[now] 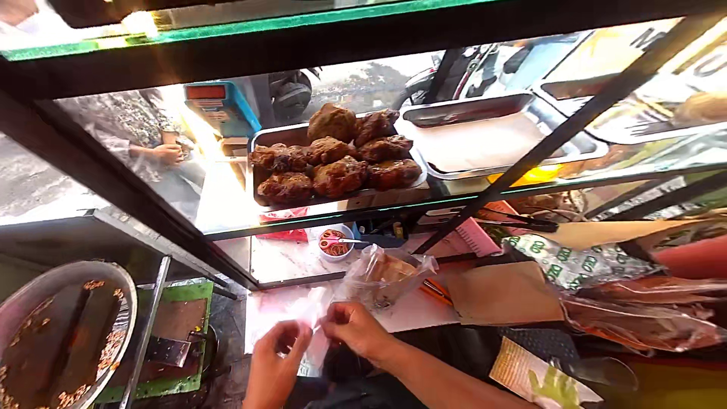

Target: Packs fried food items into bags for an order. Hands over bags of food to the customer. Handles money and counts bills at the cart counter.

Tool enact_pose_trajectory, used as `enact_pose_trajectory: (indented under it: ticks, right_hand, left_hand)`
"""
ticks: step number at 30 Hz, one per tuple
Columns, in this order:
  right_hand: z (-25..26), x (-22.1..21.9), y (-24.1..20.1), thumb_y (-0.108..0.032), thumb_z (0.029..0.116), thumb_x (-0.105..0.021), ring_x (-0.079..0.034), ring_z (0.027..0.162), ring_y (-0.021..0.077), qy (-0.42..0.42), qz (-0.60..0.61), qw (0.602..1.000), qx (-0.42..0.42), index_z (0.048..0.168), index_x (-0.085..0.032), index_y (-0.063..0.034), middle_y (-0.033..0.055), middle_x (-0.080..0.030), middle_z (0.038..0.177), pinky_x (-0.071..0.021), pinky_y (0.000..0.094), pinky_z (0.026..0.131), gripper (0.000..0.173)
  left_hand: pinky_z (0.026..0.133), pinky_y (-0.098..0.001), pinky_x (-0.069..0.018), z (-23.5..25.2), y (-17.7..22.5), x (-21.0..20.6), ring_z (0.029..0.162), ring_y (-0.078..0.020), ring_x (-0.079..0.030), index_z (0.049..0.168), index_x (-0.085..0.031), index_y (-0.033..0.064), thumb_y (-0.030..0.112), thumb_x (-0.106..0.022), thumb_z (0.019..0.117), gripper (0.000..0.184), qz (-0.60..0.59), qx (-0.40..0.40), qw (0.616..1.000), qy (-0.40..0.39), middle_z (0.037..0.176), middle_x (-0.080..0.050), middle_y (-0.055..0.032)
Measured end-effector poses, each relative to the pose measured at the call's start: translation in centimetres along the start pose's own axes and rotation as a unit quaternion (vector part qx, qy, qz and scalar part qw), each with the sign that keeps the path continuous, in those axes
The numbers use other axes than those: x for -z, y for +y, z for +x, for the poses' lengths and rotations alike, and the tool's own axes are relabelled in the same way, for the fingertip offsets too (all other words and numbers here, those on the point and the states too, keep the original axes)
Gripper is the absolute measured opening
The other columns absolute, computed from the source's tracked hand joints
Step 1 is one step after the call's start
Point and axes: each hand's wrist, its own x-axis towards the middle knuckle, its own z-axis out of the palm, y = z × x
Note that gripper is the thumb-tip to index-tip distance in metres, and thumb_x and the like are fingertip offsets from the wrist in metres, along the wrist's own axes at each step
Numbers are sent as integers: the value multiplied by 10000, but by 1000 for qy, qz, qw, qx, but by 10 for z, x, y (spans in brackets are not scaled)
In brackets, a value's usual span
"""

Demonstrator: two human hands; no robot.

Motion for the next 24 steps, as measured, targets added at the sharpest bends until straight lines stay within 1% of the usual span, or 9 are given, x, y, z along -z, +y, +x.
enact_pose_trajectory:
  ticks: [3, 6, 10, 13, 16, 18, 19, 22, 24]
  right_hand:
    - [-10, 2, 11, -99, 845, -785, -680, 719, 149, -50, 13, 999, -11, 945, -668, -31, 53, -699, 847, -599, 348, 666, 168]
    - [-21, 25, 16, -95, 804, -826, -671, 677, 133, -88, -15, 996, -1, 878, -642, -59, 31, -686, 792, -587, 333, 630, 201]
    - [-40, 55, 18, -195, 852, -832, -677, 672, 144, -35, 16, 999, -14, 918, -655, -60, 37, -695, 817, -599, 334, 633, 233]
    - [-52, 73, 21, -202, 893, -791, -699, 697, 173, 33, 72, 997, -22, 980, -655, -46, 59, -707, 860, -619, 358, 645, 225]
    - [-62, 86, 20, -182, 931, -771, -734, 777, 240, 119, 168, 978, -37, 1026, -612, -9, 118, -719, 913, -646, 415, 705, 254]
    - [-66, 93, 15, -133, 945, -749, -744, 852, 287, 182, 234, 954, -51, 1076, -568, 15, 165, -722, 972, -647, 460, 771, 268]
    - [-68, 98, 12, -111, 932, -760, -746, 869, 291, 195, 238, 950, -47, 1084, -565, 19, 166, -721, 972, -648, 465, 787, 279]
    - [-73, 114, 6, -125, 889, -806, -753, 871, 250, 151, 144, 978, -21, 1113, -648, 17, 127, -749, 965, -655, 419, 808, 308]
    - [-74, 120, 4, -147, 883, -809, -738, 832, 190, 105, 70, 992, -7, 1047, -710, -10, 80, -749, 926, -642, 369, 781, 235]
  left_hand:
    - [729, -356, -612, -11, -13, -24, 756, -176, -705, 1001, -663, -29, 103, -695, 933, 152, -216, 172, 958, -72, 837, -722, -94]
    - [757, -392, -618, -13, -20, -38, 788, -201, -720, 1054, -637, -33, -55, -601, 920, 140, -306, 232, 917, -108, 883, -738, -124]
    - [872, -460, -612, -11, -11, -54, 921, -250, -734, 1174, -594, -15, -23, -520, 995, 194, -367, 231, 886, -166, 1011, -744, -146]
    - [916, -465, -586, -7, -7, -73, 1001, -246, -716, 1130, -591, 72, 136, -464, 1061, 158, -453, 225, 840, -195, 1079, -731, -122]
    - [1001, -515, -524, -5, -12, -92, 1198, -327, -646, 1036, -668, 121, 203, -646, 982, 100, -580, 213, 758, -209, 1308, -666, -173]
    - [984, -488, -531, -4, -16, -100, 1188, -310, -657, 938, -743, 150, 169, -705, 882, 70, -611, 177, 736, -231, 1285, -688, -152]
    - [941, -460, -556, -2, -15, -101, 1123, -289, -683, 975, -745, 143, 206, -695, 888, 119, -581, 161, 759, -244, 1240, -703, -146]
    - [692, -366, -623, 4, 6, -115, 750, -202, -712, 1300, -598, 0, 258, -543, 1048, 365, -327, 131, 911, -212, 1021, -730, -155]
    - [713, -370, -632, 9, 25, -133, 758, -198, -725, 1184, -638, -37, 170, -650, 990, 284, -207, 131, 954, -173, 946, -746, -123]
